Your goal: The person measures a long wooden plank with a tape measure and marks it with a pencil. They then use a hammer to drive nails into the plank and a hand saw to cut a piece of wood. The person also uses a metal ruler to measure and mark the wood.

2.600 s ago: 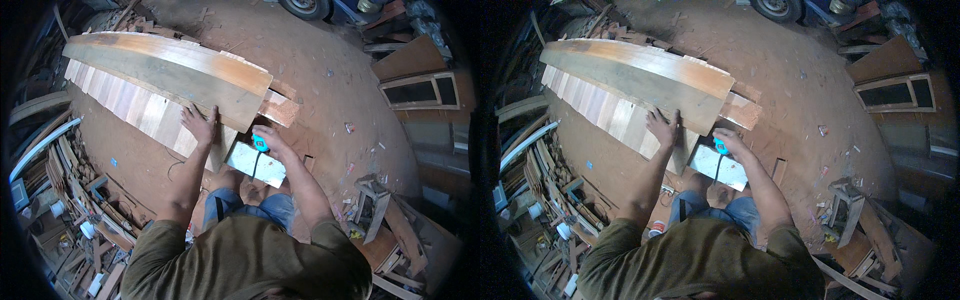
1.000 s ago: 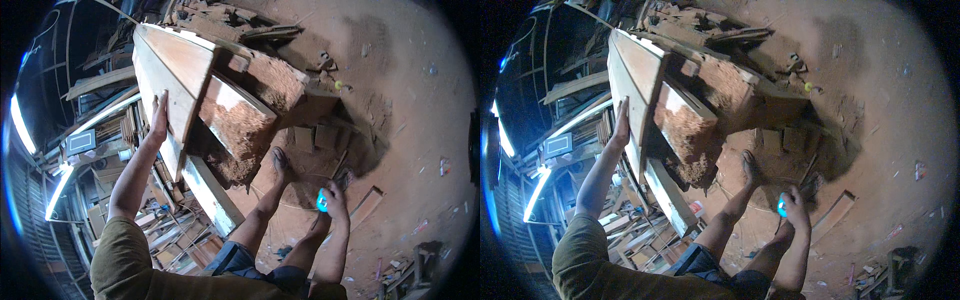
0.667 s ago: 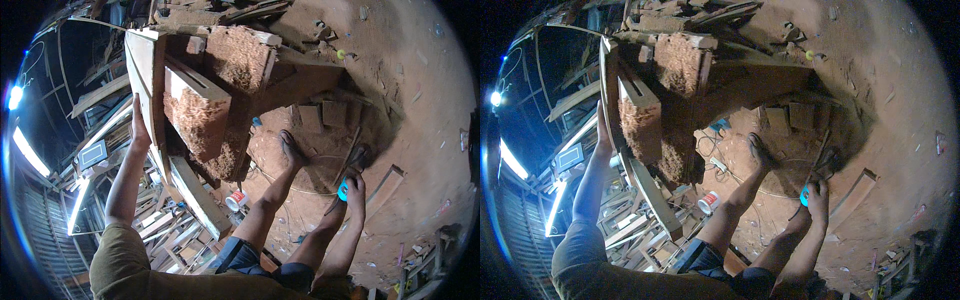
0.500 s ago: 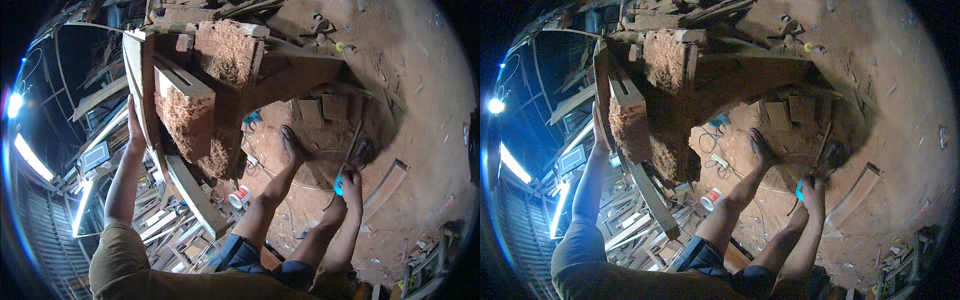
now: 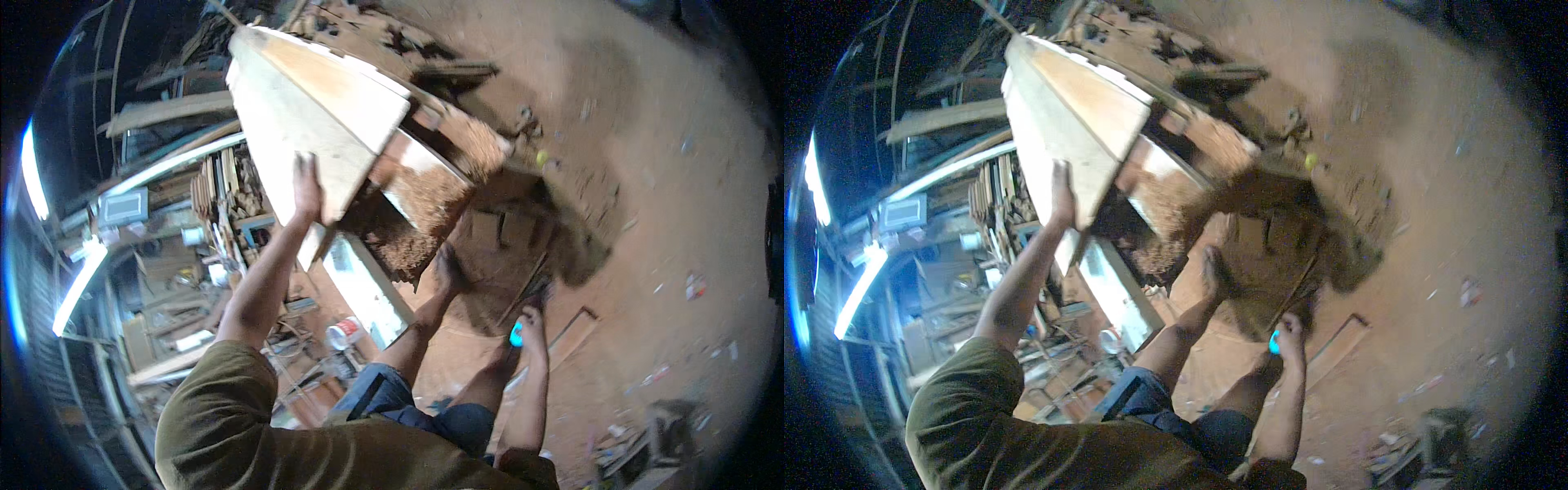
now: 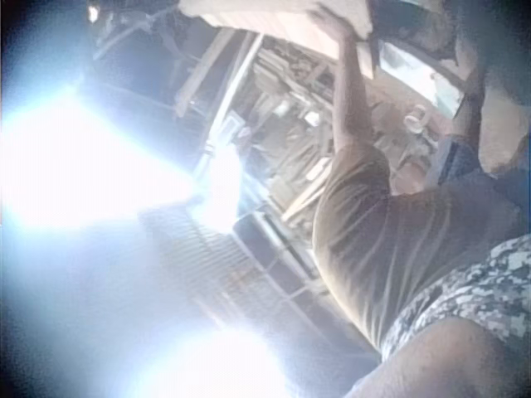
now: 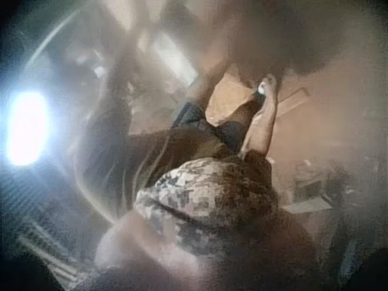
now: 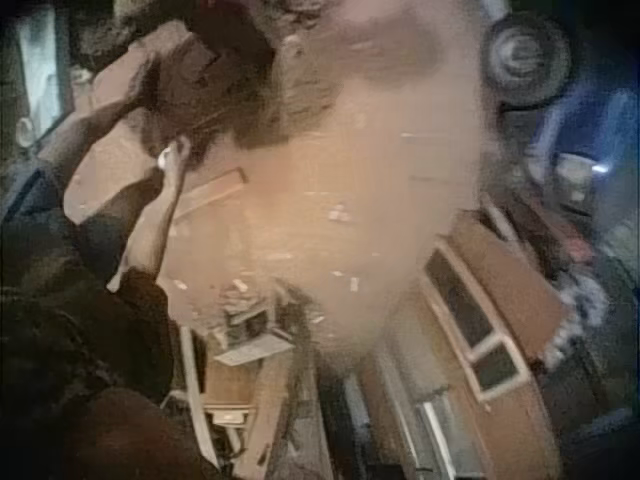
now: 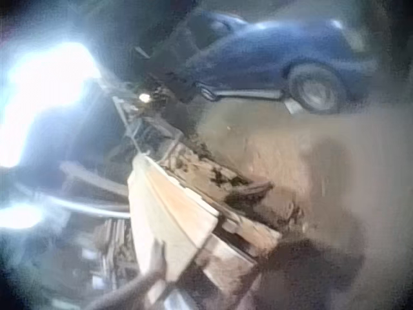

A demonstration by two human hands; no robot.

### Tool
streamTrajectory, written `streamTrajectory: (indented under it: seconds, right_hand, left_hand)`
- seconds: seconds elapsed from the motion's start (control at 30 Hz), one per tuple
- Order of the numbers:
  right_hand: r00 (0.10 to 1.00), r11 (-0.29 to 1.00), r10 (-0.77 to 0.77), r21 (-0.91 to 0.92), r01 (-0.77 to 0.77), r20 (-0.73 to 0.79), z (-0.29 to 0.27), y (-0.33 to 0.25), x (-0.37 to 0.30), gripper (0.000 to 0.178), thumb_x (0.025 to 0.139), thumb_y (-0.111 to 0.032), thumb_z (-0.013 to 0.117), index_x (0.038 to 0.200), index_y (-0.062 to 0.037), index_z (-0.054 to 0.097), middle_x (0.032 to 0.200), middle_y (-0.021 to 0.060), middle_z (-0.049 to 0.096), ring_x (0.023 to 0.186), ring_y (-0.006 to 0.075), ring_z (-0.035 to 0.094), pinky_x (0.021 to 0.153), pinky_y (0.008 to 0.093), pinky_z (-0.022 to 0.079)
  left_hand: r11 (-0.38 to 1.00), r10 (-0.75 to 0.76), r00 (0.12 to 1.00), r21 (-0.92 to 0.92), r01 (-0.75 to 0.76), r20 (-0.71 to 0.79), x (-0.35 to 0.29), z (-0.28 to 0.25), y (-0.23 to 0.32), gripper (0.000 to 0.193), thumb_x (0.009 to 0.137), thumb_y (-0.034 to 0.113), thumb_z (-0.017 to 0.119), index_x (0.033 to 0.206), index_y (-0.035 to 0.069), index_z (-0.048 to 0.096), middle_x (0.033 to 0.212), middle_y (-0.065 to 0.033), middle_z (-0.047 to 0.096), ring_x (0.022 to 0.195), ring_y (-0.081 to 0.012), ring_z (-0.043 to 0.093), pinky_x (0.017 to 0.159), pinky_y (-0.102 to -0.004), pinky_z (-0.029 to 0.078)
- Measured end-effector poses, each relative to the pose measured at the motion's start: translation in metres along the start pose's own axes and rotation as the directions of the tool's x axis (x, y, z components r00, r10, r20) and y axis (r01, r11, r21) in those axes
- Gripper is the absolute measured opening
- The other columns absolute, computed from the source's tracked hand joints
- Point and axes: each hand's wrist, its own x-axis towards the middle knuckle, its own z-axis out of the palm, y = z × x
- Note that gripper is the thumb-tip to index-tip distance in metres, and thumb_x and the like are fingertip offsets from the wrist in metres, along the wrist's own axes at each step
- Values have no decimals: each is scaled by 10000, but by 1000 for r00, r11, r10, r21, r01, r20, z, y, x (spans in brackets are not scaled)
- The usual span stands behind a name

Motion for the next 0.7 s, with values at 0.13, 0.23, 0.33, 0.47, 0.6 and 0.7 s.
streamTrajectory:
  seconds: [0.13,0.23,0.33,0.47,0.6,0.7]
  right_hand:
    - [999,993,-42,-108,46,33,-36,-41,-40,414,869,-61,564,1268,43,533,975,82,589,752,137,587,581,283,505]
    - [997,985,-63,-159,70,43,-45,-127,-102,431,864,-51,562,1282,42,510,962,84,586,737,136,583,578,280,503]
    - [993,972,-102,-207,112,54,-53,-180,-127,459,859,-62,565,1302,30,484,979,92,592,790,145,588,645,282,512]
    - [979,906,-202,-373,199,32,-36,-236,-155,498,865,-129,594,1322,22,466,1100,132,604,927,182,610,783,312,518]
    - [940,771,-297,-540,338,166,3,-255,-155,579,870,-167,611,1384,26,428,1164,147,600,962,187,615,810,318,516]
    - [882,701,-254,-552,450,397,43,-259,-159,651,859,-199,669,1423,-3,407,1208,151,594,995,193,612,844,320,511]
  left_hand:
    - [912,-275,958,-294,287,84,-68,-27,110,611,1020,378,438,1492,9,318,1515,-302,311,1402,-469,287,1161,-485,251]
    - [901,-231,959,-336,275,164,-119,-111,186,568,1003,382,478,1461,55,401,1470,-295,379,1371,-455,353,1135,-479,311]
    - [756,-130,961,-602,256,246,-184,-161,208,449,980,333,546,1326,47,557,1381,-261,491,1248,-413,505,1037,-438,429]
    - [547,-212,889,-705,452,405,-237,-198,225,368,947,314,606,1180,37,667,1207,-206,642,1069,-350,638,915,-407,509]
    - [327,-370,787,-724,608,493,-260,-207,238,327,943,309,614,1072,29,723,938,-149,736,849,-256,707,778,-363,545]
    - [168,-306,729,-719,674,612,-251,-205,250,341,957,338,604,1067,42,733,925,-123,741,799,-199,702,742,-346,547]
